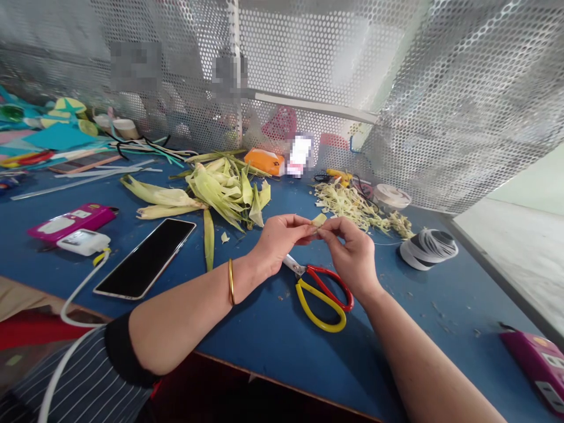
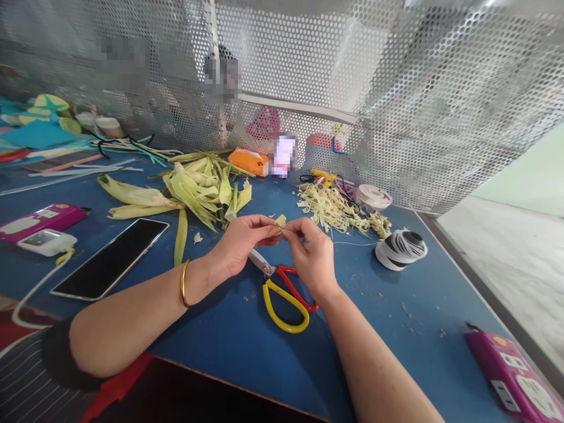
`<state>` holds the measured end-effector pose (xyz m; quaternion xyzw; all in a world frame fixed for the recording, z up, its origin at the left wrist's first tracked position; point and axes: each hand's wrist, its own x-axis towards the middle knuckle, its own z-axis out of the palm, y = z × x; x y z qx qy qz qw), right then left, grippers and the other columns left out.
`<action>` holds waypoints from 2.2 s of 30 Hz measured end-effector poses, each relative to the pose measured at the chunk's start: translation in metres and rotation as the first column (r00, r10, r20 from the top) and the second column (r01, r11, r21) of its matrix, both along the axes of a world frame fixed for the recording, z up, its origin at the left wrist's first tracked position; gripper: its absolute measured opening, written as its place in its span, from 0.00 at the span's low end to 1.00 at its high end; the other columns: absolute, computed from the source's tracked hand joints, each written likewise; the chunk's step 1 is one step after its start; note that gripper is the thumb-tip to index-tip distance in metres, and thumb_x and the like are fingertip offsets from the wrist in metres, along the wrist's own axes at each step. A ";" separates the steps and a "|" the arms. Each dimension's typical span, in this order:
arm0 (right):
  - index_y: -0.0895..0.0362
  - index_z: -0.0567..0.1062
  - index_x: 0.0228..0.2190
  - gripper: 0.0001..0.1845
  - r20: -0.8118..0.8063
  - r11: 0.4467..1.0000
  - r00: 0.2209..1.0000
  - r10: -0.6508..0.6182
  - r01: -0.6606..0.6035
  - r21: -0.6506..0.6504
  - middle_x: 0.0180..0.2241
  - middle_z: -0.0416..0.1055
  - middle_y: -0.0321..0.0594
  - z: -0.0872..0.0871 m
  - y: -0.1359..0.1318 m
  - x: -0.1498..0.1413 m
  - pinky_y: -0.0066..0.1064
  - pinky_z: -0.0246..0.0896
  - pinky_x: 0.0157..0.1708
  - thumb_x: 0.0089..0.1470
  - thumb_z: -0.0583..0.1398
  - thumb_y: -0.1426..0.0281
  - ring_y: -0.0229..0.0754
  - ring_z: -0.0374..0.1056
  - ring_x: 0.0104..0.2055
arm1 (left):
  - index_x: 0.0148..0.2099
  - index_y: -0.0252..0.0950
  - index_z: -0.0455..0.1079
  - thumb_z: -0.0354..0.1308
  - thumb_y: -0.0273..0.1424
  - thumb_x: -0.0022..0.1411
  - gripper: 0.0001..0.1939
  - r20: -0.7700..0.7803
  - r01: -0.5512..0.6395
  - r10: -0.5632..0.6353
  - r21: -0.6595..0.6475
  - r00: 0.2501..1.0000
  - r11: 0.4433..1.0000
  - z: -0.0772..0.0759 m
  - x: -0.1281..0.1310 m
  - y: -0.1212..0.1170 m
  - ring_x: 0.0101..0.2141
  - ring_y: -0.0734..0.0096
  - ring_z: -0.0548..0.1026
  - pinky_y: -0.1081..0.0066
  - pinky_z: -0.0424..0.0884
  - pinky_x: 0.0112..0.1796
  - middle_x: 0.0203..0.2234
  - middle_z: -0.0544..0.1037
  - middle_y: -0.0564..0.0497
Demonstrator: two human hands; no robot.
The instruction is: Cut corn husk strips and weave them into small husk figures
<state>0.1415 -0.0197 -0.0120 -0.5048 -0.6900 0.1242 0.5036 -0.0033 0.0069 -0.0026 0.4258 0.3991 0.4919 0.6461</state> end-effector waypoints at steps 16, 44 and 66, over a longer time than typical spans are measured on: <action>0.54 0.70 0.29 0.06 -0.171 0.997 0.984 -0.046 0.034 -0.069 0.26 0.73 0.34 0.000 0.004 0.002 0.32 0.66 0.32 0.50 0.63 0.69 0.39 0.70 0.28 | 0.30 0.32 0.76 0.66 0.21 0.48 0.04 -0.121 0.042 -0.028 0.119 0.992 0.992 0.001 0.000 -0.001 0.29 0.74 0.76 0.71 0.72 0.38 0.25 0.79 0.51; 0.55 0.74 0.28 0.04 -0.120 0.998 0.991 0.059 -0.061 -0.013 0.27 0.75 0.35 0.001 0.003 0.004 0.31 0.65 0.33 0.55 0.61 0.71 0.38 0.70 0.30 | 0.30 0.33 0.75 0.62 0.25 0.53 0.02 -0.076 0.087 -0.087 0.001 0.993 0.996 0.004 -0.003 -0.001 0.30 0.70 0.78 0.73 0.70 0.30 0.24 0.79 0.50; 0.54 0.71 0.31 0.04 -0.274 0.985 0.954 0.119 -0.148 -0.086 0.28 0.71 0.34 -0.004 0.007 0.001 0.31 0.65 0.33 0.53 0.62 0.69 0.38 0.69 0.31 | 0.29 0.31 0.74 0.62 0.23 0.53 0.02 -0.060 0.081 -0.083 -0.042 0.995 0.996 0.003 -0.006 0.002 0.24 0.74 0.75 0.71 0.71 0.32 0.23 0.79 0.50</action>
